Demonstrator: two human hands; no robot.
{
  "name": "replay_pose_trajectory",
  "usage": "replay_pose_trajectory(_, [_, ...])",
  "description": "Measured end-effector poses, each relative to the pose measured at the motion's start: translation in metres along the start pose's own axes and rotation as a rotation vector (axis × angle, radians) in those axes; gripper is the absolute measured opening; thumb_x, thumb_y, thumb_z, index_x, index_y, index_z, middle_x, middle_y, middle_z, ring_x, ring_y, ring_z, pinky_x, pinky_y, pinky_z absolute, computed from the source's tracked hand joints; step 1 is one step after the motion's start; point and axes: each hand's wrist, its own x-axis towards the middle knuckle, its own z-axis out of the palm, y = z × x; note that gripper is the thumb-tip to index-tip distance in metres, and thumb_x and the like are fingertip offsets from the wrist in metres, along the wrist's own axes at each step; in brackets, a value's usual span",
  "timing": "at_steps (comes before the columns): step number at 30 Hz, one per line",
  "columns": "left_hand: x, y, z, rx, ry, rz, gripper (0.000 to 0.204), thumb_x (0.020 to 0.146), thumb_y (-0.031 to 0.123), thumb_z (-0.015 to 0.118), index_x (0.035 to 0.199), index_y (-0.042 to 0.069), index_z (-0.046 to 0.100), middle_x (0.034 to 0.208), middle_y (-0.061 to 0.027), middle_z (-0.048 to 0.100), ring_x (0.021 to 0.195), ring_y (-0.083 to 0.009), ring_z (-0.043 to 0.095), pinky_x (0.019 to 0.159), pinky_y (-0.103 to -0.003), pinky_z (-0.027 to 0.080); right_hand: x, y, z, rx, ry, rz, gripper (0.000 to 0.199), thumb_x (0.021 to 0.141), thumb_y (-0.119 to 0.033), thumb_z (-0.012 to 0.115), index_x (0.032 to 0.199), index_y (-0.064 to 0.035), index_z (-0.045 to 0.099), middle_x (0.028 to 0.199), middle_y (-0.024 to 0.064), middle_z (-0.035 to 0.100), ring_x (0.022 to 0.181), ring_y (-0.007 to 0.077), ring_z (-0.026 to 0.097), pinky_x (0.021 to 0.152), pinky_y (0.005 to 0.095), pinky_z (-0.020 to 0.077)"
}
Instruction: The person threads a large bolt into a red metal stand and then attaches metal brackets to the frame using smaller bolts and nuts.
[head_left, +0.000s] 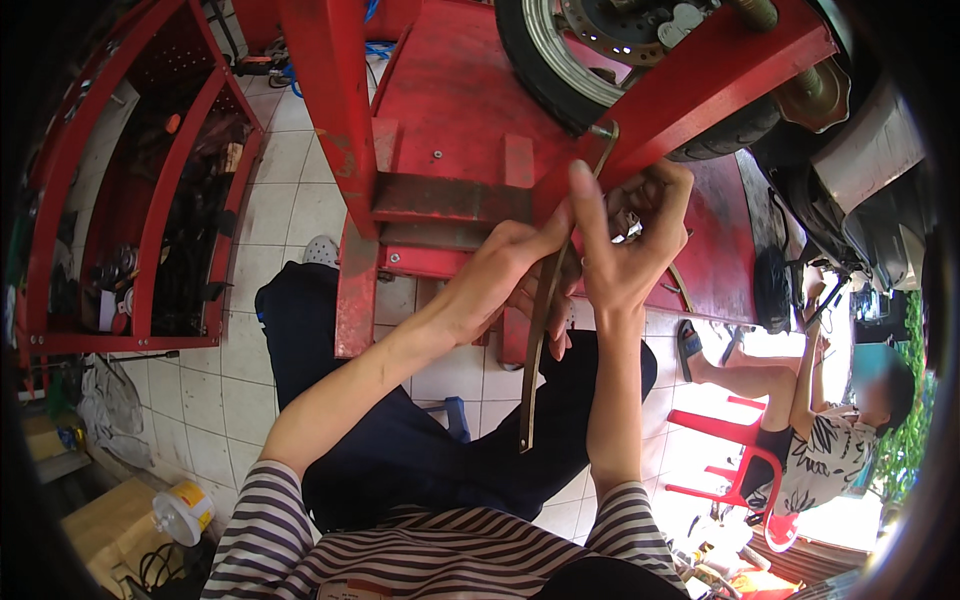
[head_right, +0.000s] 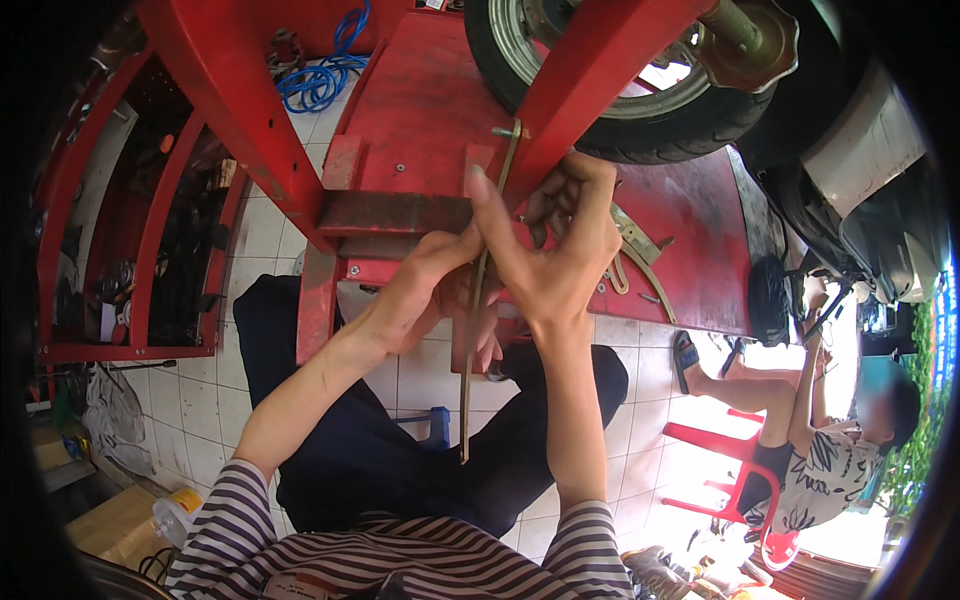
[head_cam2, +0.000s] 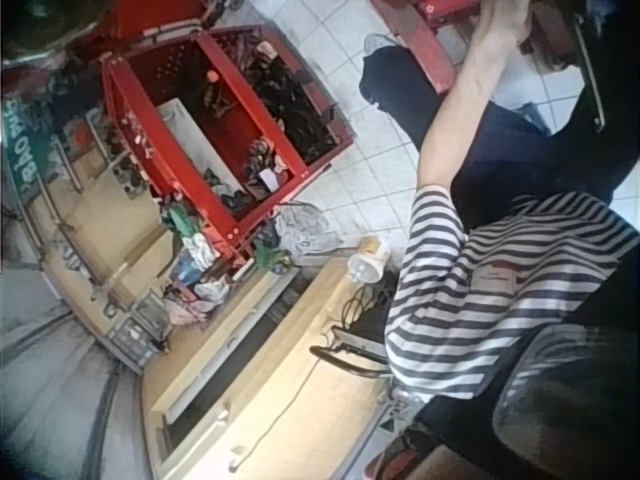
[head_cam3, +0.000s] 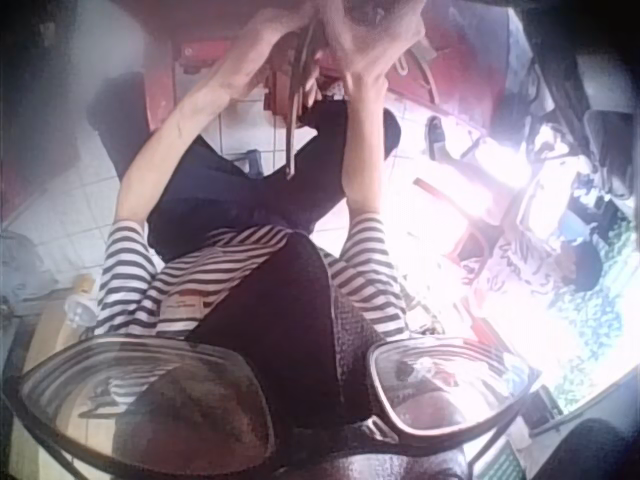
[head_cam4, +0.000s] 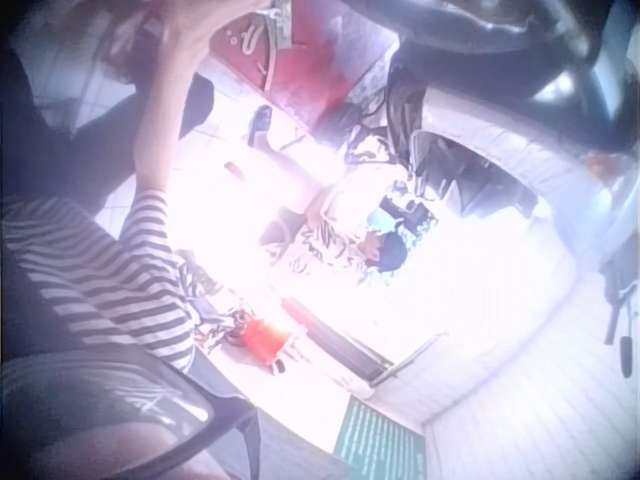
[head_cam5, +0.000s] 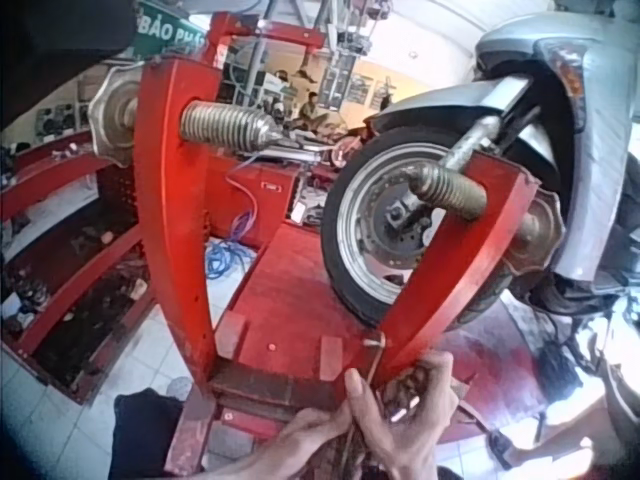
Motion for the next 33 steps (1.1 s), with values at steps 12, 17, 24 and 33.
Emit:
replay_pose_trajectory(12, [-0.005, 0.005, 0.009, 0.218, 0.158, 0.083, 0.057, 0.101, 0.052, 0.039, 0.093, -0.004, 0.05, 0.063, -0.0144, 0.062, 0.051, -0.0257, 0.066, 0.047, -0.035, 0.056, 0.001, -0.011, 0.0, -0.213, 0.003, 0.061, 0.041, 0.076, -0.016, 0.08, 0.098, -0.0013, 0.049, 0.056, 0.0004, 0.046, 0.044, 0.0094, 0.042, 0.044, 0.0253, 0.0356])
replay_pose_trajectory(17, [-0.007, 0.003, 0.014, 0.441, 0.324, 0.174, 0.041, 0.103, 0.036, 0.045, 0.113, -0.004, 0.044, 0.076, -0.0159, 0.064, 0.06, -0.0246, 0.068, 0.059, -0.033, 0.055, 0.001, -0.007, 0.002, -0.213, 0.024, 0.022, 0.04, 0.076, -0.017, 0.079, 0.099, -0.0014, 0.05, 0.055, 0.0001, 0.047, 0.043, 0.0112, 0.045, 0.043, 0.0262, 0.0371])
replay_pose_trajectory(24, [0.001, -0.007, 0.013, 0.833, 0.321, 0.741, 0.06, 0.094, -0.001, 0.05, 0.147, 0.001, 0.021, 0.11, -0.0263, 0.066, 0.087, -0.0289, 0.071, 0.069, -0.034, 0.051, 0.002, -0.007, 0.002, -0.176, 0.031, 0.046, 0.038, 0.076, -0.017, 0.081, 0.095, -0.0014, 0.051, 0.059, 0.0001, 0.051, 0.048, 0.0063, 0.046, 0.045, 0.0226, 0.0354])
replay_pose_trajectory(33, [0.007, -0.016, 0.005, 1.012, 0.397, 0.803, 0.07, 0.093, -0.004, 0.05, 0.154, 0.005, 0.018, 0.138, -0.0233, 0.052, 0.094, -0.0232, 0.071, 0.062, -0.026, 0.051, 0.001, 0.005, -0.004, -0.082, -0.049, 0.016, 0.045, 0.078, -0.02, 0.079, 0.107, -0.0008, 0.051, 0.058, -0.0009, 0.048, 0.046, 0.0094, 0.047, 0.044, 0.0252, 0.0388])
